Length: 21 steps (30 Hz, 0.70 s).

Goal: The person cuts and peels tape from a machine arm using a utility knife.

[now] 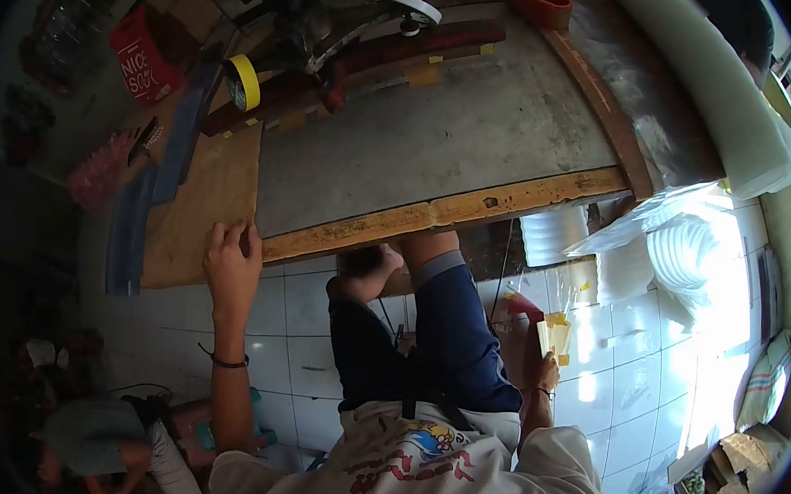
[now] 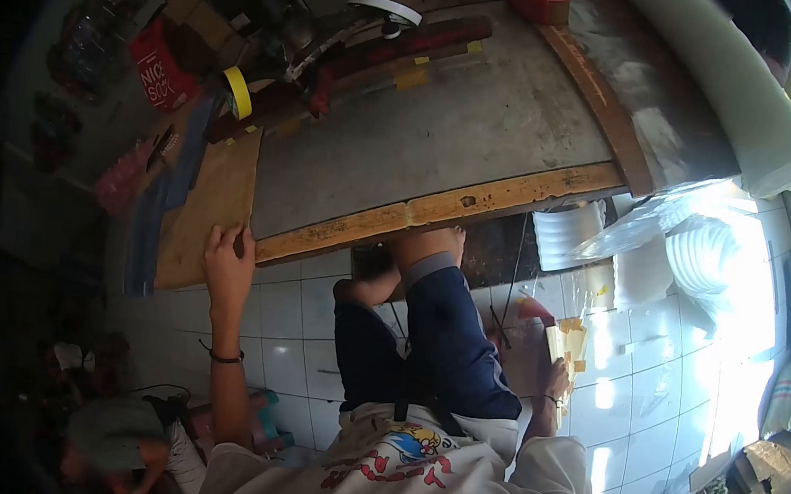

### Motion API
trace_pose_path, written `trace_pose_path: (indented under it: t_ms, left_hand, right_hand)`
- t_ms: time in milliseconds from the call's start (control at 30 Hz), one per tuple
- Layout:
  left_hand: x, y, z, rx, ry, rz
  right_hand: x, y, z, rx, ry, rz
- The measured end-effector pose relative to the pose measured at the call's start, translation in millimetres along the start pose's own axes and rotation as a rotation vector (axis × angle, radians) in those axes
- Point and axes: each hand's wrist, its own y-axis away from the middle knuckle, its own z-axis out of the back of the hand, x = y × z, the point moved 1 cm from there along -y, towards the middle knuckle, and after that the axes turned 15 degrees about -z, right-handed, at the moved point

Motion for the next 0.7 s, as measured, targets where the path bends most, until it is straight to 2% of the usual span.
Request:
trace_pose_path:
  t_ms: [233, 300, 500, 700]
  left_hand:
    - [1, 1, 1, -0.029, 0.011, -0.012]
    - [2, 2, -1, -0.037, 0.037, 0.006]
    - [0, 3, -2, -0.077, 0.022, 0.036]
    - [5, 5, -4, -0.089, 0.021, 0.017]
  right_hand:
    - [-24, -7, 26, -0.065, -0.045, -0.012]
    - [-35, -1, 58, -0.096, -0.063, -0.019]
    - [-93, 19, 122, -0.201, -0.342, -0.049]
    - [-144, 38, 167, -0.322, -0.267, -0.134]
